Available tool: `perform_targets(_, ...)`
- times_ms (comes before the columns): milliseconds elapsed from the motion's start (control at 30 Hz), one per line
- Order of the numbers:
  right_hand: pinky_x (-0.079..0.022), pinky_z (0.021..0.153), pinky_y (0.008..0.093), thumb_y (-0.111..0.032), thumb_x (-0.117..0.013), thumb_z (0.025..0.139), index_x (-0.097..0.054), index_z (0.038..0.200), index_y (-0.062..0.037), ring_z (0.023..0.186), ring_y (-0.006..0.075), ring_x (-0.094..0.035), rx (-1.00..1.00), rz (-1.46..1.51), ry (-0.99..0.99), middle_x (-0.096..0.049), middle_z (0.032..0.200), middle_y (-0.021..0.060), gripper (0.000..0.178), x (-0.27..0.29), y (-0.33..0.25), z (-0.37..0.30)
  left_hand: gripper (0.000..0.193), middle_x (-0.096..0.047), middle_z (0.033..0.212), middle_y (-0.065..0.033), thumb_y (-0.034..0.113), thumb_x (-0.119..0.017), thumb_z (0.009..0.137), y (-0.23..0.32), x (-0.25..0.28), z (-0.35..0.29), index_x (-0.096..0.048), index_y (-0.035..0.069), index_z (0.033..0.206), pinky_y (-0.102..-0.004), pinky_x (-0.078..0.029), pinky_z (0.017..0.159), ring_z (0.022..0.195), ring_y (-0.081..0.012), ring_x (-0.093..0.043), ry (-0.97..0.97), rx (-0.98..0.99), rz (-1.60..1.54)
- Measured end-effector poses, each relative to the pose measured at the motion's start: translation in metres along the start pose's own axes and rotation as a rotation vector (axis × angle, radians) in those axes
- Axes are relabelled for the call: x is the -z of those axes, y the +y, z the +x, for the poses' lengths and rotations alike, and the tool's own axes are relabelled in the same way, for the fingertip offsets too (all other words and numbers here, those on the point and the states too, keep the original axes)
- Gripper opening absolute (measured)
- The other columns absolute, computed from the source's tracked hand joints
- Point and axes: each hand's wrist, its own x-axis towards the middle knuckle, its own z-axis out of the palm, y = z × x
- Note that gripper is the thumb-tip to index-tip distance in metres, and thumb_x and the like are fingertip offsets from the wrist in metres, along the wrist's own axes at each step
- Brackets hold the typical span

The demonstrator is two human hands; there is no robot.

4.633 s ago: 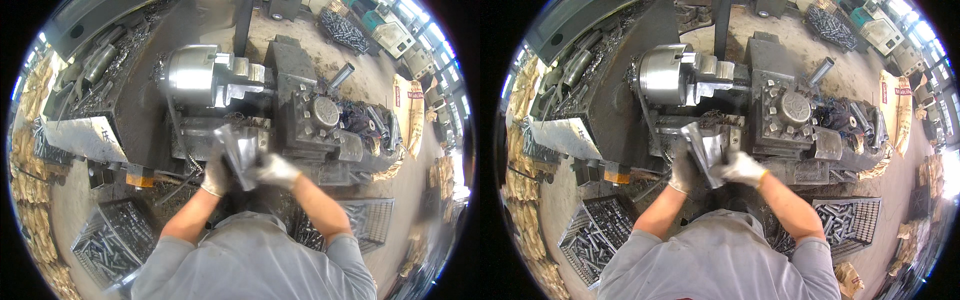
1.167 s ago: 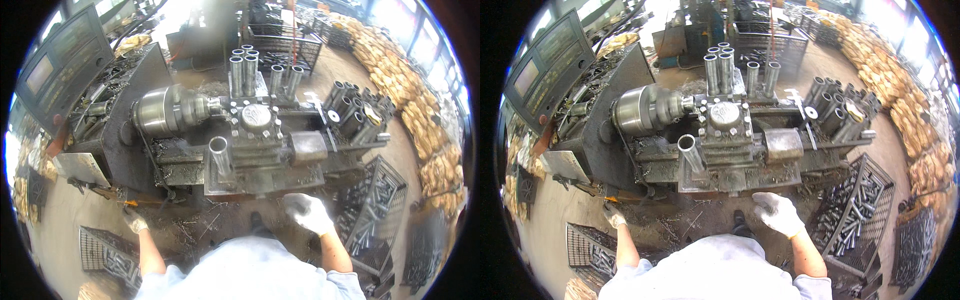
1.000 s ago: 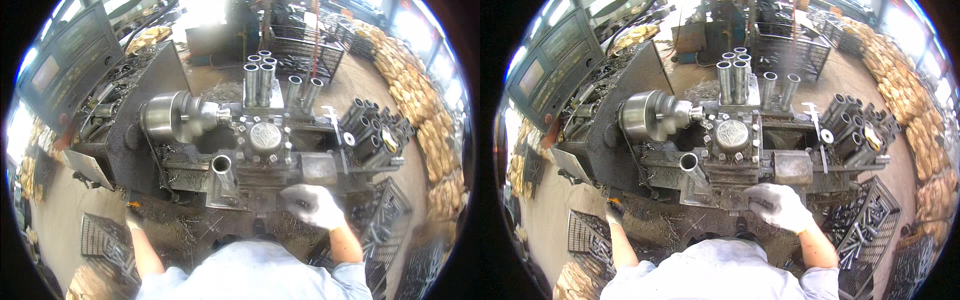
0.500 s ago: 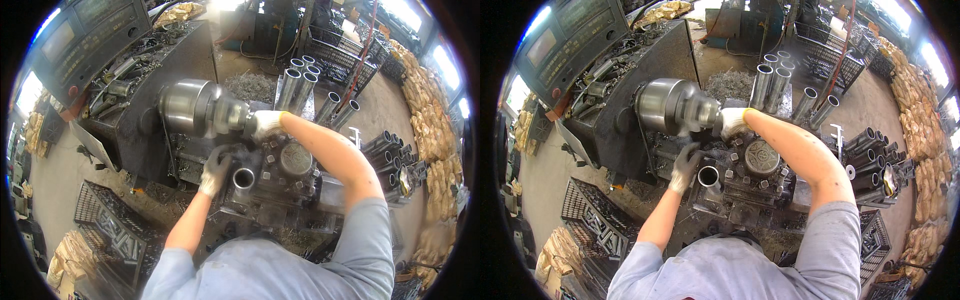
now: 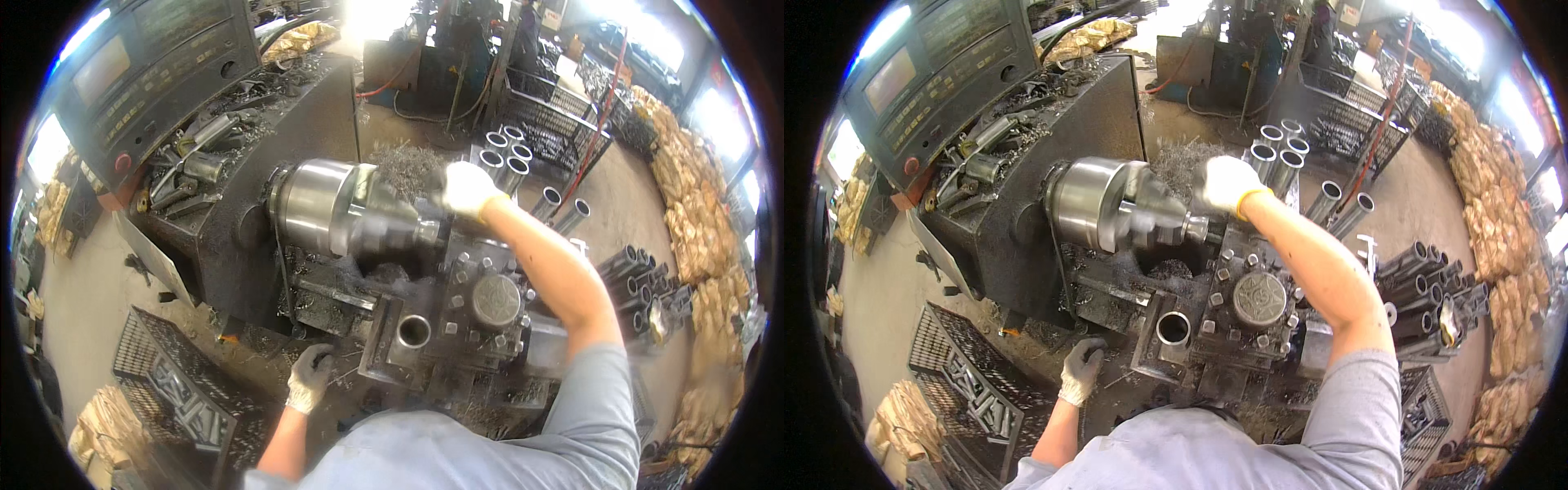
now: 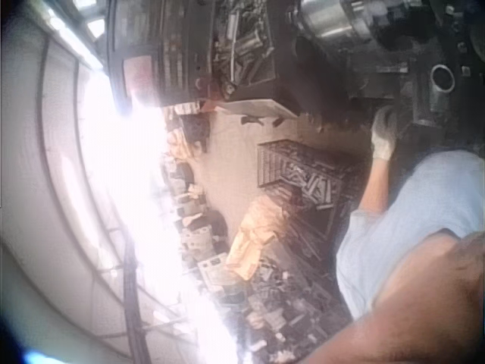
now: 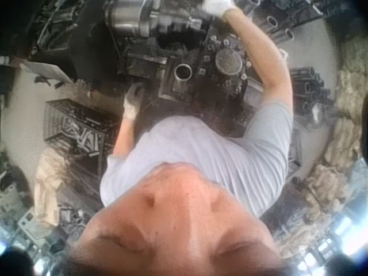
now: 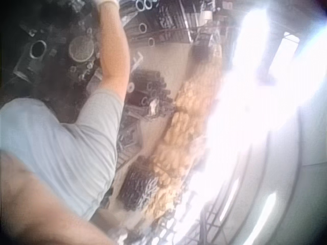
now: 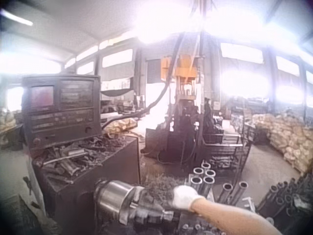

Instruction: The person repeatedly picks up cylindrical metal parts from a nearby bin, inserts them into the chuck of a metal turning machine, and then removes the processed parts to place them into a collection bin. This cycle is performed continuously throughout the clip.

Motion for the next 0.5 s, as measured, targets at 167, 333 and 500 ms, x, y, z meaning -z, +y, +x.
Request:
perform_targets(167, -0.061, 0.084, 0.0454, -0.038, -0.083, 0.076, -0.079, 0.102, 0.0016, 0.091, 0.0338, -0.078, 0.082, 0.073, -0.397, -0.079, 0.1, 0.0227, 0.048, -0.057, 0.011, -0.007, 0.03, -0.076, 0.115, -0.0168, 0.012, -0.07, 0.097, 0.012, 0.006, -0.001, -0.072, 0.004, 0.125, -0.0374, -0.058, 0.092, 0.103, -0.0273, -0.075, 0.01, -0.1, 0.011)
perform_targets(333, -0.066, 0.084, 0.0431, -0.024, -0.078, 0.085, -0.081, 0.109, -0.0023, 0.096, 0.0262, -0.079, 0.044, 0.292, -0.733, -0.081, 0.104, 0.0163, 0.032, -0.082, 0.036, 0.022, 0.045, -0.072, 0.127, -0.0232, 0.007, -0.072, 0.092, 0.06, 0.027, 0.035, -0.064, -0.001, 0.135, -0.0435, -0.055, 0.103, 0.117, -0.0375, -0.071, 0.191, -0.266, 0.091)
perform_targets(500, -0.061, 0.07, 0.0336, -0.011, -0.086, 0.076, -0.081, 0.099, -0.007, 0.079, 0.0174, -0.074, 0.196, 0.338, -0.331, -0.08, 0.093, 0.0098, 0.025, -0.083, 0.039, 0.015, 0.054, -0.062, 0.147, -0.0245, 0.011, -0.07, 0.097, 0.165, 0.044, 0.177, -0.056, 0.0, 0.149, -0.0473, -0.046, 0.117, 0.136, -0.0405, -0.06, 0.286, -0.812, 0.266)
